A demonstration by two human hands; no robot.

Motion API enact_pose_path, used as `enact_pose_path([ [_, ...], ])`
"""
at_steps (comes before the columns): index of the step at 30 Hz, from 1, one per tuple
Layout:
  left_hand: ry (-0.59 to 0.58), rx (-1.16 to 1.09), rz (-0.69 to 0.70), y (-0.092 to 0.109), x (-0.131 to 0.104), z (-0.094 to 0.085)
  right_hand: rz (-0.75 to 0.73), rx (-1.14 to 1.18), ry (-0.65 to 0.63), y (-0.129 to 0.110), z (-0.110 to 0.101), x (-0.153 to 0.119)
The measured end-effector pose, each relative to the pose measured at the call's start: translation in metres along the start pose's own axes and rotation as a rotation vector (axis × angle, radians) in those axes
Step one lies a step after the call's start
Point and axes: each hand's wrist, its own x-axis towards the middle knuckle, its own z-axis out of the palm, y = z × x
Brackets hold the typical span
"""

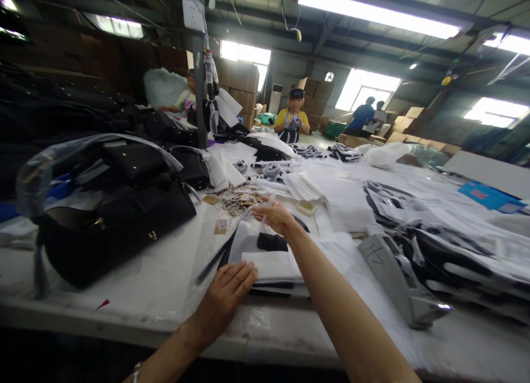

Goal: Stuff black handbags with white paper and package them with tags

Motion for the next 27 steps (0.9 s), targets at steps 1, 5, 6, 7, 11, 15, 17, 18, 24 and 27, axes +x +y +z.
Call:
enact_pose_path([
  [1, 0.004, -0.003, 0.006, 0.0, 0.001, -0.001, -0.025, -0.043, -0.051, -0.003, 0.001, -0.007],
  [5, 0.007, -0.005, 0.015, 0.0, 0.003, -0.004, -0.059, -0.358, -0.244, -0.006, -0.005, -0.032],
  [6, 0.006, -0.003, 0.014, 0.0, 0.003, -0.004, -0.049, -0.444, -0.28, -0.004, -0.008, -0.035],
  [7, 0.007, -0.001, 0.013, 0.0, 0.002, -0.004, -0.048, -0.535, -0.307, -0.001, -0.011, -0.037],
  [11, 0.01, 0.011, 0.02, 0.0, 0.002, -0.004, -0.188, -0.943, -0.154, 0.011, -0.016, -0.032],
  [15, 0.013, 0.015, 0.023, 0.001, 0.002, -0.004, -0.314, -1.086, 0.059, 0.02, -0.007, -0.016],
  [17, 0.014, 0.011, 0.015, 0.001, 0.002, -0.004, -0.304, -1.084, 0.07, 0.026, 0.0, -0.008],
  [18, 0.018, 0.01, 0.01, 0.001, 0.002, -0.004, -0.301, -1.081, 0.076, 0.028, 0.004, -0.005],
  [24, 0.052, -0.001, -0.006, 0.001, -0.001, 0.004, -0.335, -0.961, 0.149, 0.038, 0.015, 0.012],
  [27, 0.074, 0.01, -0.018, 0.002, -0.001, 0.006, -0.319, -0.824, 0.179, 0.032, 0.007, 0.021],
])
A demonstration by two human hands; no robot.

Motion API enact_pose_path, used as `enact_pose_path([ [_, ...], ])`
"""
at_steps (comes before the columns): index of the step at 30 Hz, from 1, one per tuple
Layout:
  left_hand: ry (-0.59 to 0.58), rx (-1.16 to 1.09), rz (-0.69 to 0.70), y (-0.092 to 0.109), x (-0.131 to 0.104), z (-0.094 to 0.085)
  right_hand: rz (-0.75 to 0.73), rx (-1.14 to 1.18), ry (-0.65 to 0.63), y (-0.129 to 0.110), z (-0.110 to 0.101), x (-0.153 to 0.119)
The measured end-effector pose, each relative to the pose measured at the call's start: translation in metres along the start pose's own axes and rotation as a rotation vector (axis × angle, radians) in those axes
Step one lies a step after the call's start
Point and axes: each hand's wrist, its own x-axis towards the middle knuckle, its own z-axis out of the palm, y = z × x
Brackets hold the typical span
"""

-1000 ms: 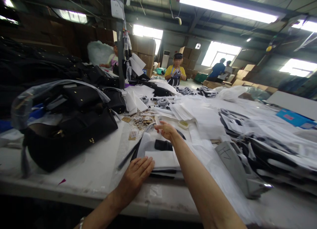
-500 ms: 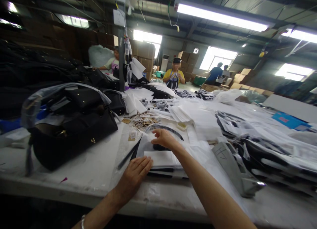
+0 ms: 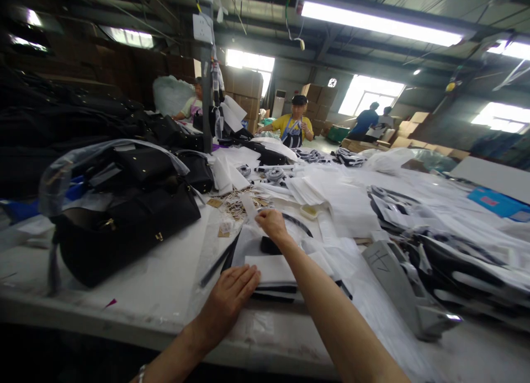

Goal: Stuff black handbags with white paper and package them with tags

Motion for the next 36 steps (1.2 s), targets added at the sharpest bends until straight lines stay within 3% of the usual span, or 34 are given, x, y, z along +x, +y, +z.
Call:
enact_pose_path([
  [4, -0.062, 0.032, 0.006, 0.003, 0.005, -0.005, 0.016, 0.216, -0.015, -0.001, -0.018, 0.006],
  [7, -0.061, 0.027, -0.001, 0.006, 0.009, -0.007, -0.019, 0.324, -0.053, -0.006, -0.032, -0.007],
  [11, -0.039, 0.008, -0.02, 0.007, 0.009, -0.006, -0.114, 0.326, -0.155, -0.008, -0.048, -0.047],
  [14, -0.05, 0.0, -0.013, 0.006, 0.007, -0.005, -0.305, 0.135, -0.212, -0.002, -0.054, -0.086],
  [19, -0.078, 0.012, 0.003, 0.006, 0.004, -0.004, -0.547, -0.052, -0.18, 0.018, -0.051, -0.138],
  [26, -0.095, -0.003, -0.105, 0.008, 0.003, -0.004, -0.773, -0.134, -0.022, 0.031, -0.037, -0.164],
  [32, -0.121, -0.049, -0.07, 0.008, 0.007, -0.008, -0.843, -0.134, 0.099, 0.03, -0.034, -0.179],
  [36, -0.141, -0.048, -0.063, 0.007, 0.007, -0.008, -0.81, -0.089, 0.15, 0.035, -0.032, -0.188],
])
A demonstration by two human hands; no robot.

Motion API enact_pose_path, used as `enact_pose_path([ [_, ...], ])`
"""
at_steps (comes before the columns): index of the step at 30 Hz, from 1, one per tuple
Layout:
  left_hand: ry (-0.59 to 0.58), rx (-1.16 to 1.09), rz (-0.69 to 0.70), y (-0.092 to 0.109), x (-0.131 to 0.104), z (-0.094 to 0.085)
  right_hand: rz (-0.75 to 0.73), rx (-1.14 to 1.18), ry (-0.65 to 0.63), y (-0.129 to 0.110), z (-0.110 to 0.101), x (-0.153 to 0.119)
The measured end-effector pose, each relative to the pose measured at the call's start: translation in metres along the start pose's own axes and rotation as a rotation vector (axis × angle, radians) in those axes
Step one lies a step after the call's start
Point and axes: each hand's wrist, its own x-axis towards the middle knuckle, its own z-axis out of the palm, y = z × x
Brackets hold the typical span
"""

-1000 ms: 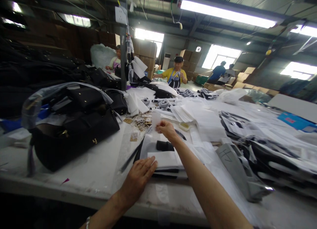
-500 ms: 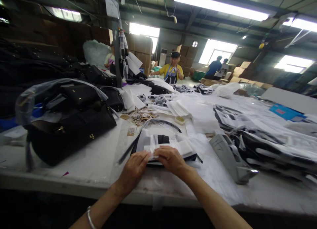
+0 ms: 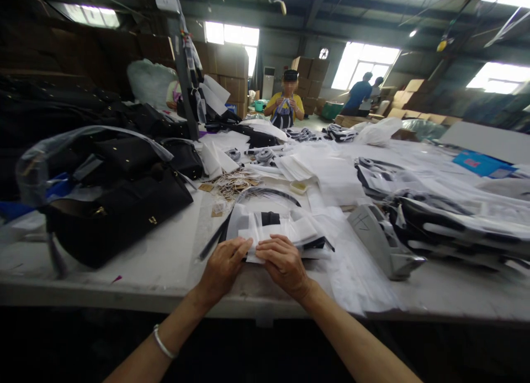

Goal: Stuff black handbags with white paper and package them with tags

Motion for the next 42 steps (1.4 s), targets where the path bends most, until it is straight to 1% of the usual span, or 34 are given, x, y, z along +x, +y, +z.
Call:
enact_pose_path([
  [2, -0.005, -0.003, 0.003, 0.0, 0.0, 0.0, 0.066, 0.026, 0.06, -0.003, 0.002, -0.004],
  [4, -0.002, -0.005, 0.002, 0.0, 0.001, -0.001, 0.177, 0.07, 0.156, -0.007, 0.005, -0.004],
  [7, 0.005, 0.005, 0.001, 0.0, 0.002, -0.002, 0.473, 0.136, 0.344, -0.009, 0.004, 0.007],
  [9, 0.013, 0.017, -0.002, 0.0, 0.003, -0.003, 0.666, 0.187, 0.464, -0.002, -0.001, 0.022],
  [10, 0.017, 0.024, -0.004, 0.001, 0.003, -0.002, 0.722, 0.224, 0.519, 0.004, -0.005, 0.03],
  [11, 0.023, 0.031, -0.004, 0.001, 0.004, -0.002, 0.746, 0.263, 0.574, 0.013, -0.009, 0.039],
  [14, 0.034, 0.046, 0.0, 0.001, 0.004, -0.001, 0.74, 0.334, 0.698, 0.043, -0.021, 0.065],
  [16, 0.035, 0.046, -0.003, 0.001, 0.003, -0.001, 0.737, 0.313, 0.717, 0.059, -0.027, 0.078],
  [17, 0.032, 0.043, -0.007, 0.001, 0.003, -0.001, 0.731, 0.294, 0.713, 0.063, -0.029, 0.083],
  [19, 0.027, 0.036, -0.017, 0.001, 0.002, -0.002, 0.694, 0.255, 0.686, 0.061, -0.03, 0.089],
  [21, 0.029, 0.031, -0.025, 0.001, 0.002, -0.002, 0.604, 0.205, 0.594, 0.048, -0.028, 0.087],
  [22, 0.034, 0.029, -0.032, 0.001, 0.002, -0.002, 0.533, 0.167, 0.507, 0.038, -0.027, 0.082],
  [23, 0.041, 0.025, -0.039, 0.001, 0.002, -0.001, 0.444, 0.124, 0.388, 0.028, -0.024, 0.075],
  [26, 0.063, 0.001, -0.052, 0.001, 0.002, 0.0, 0.118, 0.034, -0.024, 0.002, -0.014, 0.045],
  [27, 0.067, -0.005, -0.049, 0.001, 0.002, 0.0, 0.035, 0.019, -0.119, -0.004, -0.009, 0.034],
  [28, 0.065, -0.008, -0.042, 0.001, 0.002, 0.001, -0.02, 0.006, -0.17, -0.008, -0.005, 0.024],
  [29, 0.055, -0.009, -0.034, 0.0, 0.002, 0.001, -0.043, -0.01, -0.18, -0.011, -0.001, 0.015],
  [32, 0.02, -0.029, -0.015, 0.0, 0.001, 0.0, -0.02, -0.043, -0.132, -0.014, 0.004, -0.001],
  [34, 0.019, -0.056, -0.017, 0.0, 0.001, -0.001, 0.006, 0.004, -0.156, -0.015, 0.001, -0.001],
  [36, 0.022, -0.077, -0.025, 0.0, 0.001, -0.001, 0.103, 0.083, -0.174, -0.015, -0.007, 0.004],
  [38, 0.015, -0.085, -0.03, 0.0, 0.001, -0.001, 0.254, 0.119, -0.147, -0.014, -0.015, 0.013],
  [39, 0.013, -0.084, -0.032, 0.0, 0.001, -0.001, 0.307, 0.109, -0.138, -0.013, -0.018, 0.019],
  [40, 0.011, -0.081, -0.035, 0.0, 0.001, -0.001, 0.33, 0.08, -0.147, -0.012, -0.02, 0.025],
  [42, 0.009, -0.075, -0.039, 0.0, 0.001, 0.0, 0.285, -0.029, -0.241, -0.01, -0.021, 0.036],
])
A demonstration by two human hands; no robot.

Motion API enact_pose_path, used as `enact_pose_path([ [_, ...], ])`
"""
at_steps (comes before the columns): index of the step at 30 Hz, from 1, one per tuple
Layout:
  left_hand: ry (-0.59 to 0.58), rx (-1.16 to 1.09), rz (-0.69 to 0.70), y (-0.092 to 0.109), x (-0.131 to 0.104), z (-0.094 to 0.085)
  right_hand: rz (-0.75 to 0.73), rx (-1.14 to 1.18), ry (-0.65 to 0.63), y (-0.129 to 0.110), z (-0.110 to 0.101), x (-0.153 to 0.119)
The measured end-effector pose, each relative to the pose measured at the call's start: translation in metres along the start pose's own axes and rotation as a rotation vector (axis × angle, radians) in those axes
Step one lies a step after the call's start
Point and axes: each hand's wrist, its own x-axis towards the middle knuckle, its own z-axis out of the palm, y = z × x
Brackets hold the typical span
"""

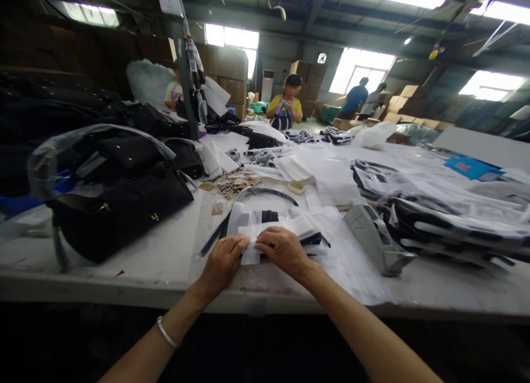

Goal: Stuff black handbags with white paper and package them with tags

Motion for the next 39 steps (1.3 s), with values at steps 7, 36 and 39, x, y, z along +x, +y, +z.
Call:
enact_pose_path([
  [7, 0.031, 0.054, 0.014, -0.001, 0.001, -0.001, -0.089, -0.541, -0.284, -0.014, 0.008, 0.022],
  [36, -0.017, 0.012, 0.037, 0.0, -0.001, 0.002, -0.367, -0.503, -0.185, 0.006, 0.037, -0.103],
  [39, -0.021, 0.014, 0.04, 0.0, -0.001, 0.002, -0.357, -0.472, -0.092, 0.012, 0.057, -0.104],
])
